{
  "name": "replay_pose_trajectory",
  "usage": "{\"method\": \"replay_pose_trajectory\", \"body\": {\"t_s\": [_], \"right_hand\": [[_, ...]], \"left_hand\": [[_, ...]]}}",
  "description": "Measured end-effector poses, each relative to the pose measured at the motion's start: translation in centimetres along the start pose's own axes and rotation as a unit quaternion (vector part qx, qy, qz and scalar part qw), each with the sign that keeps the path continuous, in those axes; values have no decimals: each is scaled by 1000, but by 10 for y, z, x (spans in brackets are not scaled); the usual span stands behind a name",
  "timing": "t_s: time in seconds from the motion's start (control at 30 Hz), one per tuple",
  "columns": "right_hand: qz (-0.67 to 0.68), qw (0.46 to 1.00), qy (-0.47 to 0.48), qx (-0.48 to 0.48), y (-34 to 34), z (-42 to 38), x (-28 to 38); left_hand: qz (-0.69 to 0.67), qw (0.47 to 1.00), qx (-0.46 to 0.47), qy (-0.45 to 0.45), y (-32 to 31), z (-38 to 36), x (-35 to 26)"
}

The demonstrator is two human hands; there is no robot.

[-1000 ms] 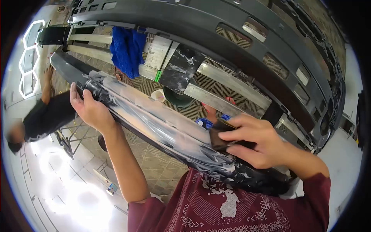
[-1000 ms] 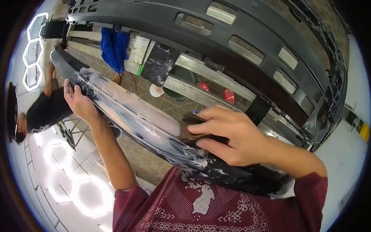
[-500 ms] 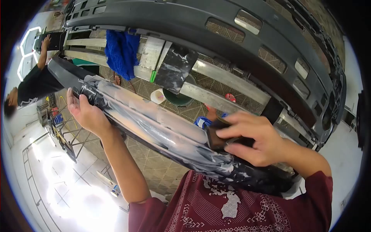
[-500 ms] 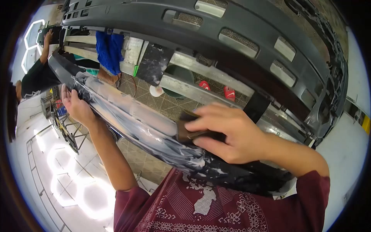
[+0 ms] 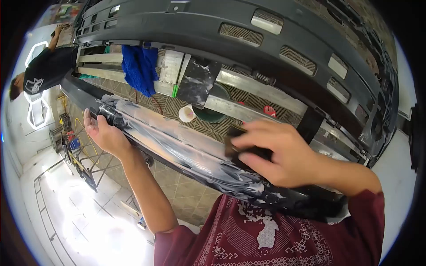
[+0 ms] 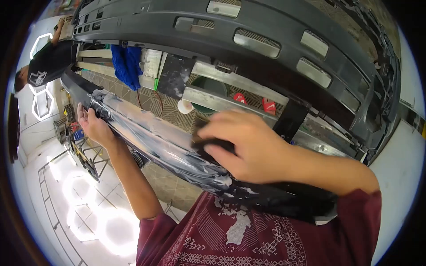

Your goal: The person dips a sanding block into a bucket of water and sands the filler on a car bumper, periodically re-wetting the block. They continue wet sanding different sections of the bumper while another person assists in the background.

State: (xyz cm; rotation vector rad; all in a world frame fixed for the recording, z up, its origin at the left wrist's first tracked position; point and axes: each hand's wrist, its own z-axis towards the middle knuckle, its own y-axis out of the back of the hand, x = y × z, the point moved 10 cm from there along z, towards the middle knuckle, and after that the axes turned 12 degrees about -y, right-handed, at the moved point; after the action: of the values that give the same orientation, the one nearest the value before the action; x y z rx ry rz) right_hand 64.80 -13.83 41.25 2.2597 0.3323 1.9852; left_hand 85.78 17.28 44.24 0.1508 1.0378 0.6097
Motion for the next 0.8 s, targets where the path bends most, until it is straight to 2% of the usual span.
{"method": "replay_pose_trajectory", "body": {"t_s": [0.03, 0.2, 0.27, 0.6, 0.67, 0.73, 0.8], "right_hand": [[64, 997, -35, 23, -7, 14, -8], [38, 999, -15, 2, 8, -9, 0], [-1, 1000, -14, -10, 3, -7, 1], [8, 1000, -6, -23, 5, -6, -3], [18, 999, 19, -32, 12, -15, 5], [25, 999, 19, -17, 9, -11, 0], [12, 999, 19, -32, 0, 0, -6]], "left_hand": [[-1, 1000, -4, -4, 2, 2, 2], [-10, 1000, 0, -22, 1, 5, 3], [-49, 998, -16, 35, -3, -3, 2], [-37, 999, -10, 19, -4, 0, -1], [-36, 999, -16, 25, 1, 0, 2], [22, 1000, 3, -16, 0, 3, -1], [-3, 1000, 0, 4, -2, 0, 0]]}}
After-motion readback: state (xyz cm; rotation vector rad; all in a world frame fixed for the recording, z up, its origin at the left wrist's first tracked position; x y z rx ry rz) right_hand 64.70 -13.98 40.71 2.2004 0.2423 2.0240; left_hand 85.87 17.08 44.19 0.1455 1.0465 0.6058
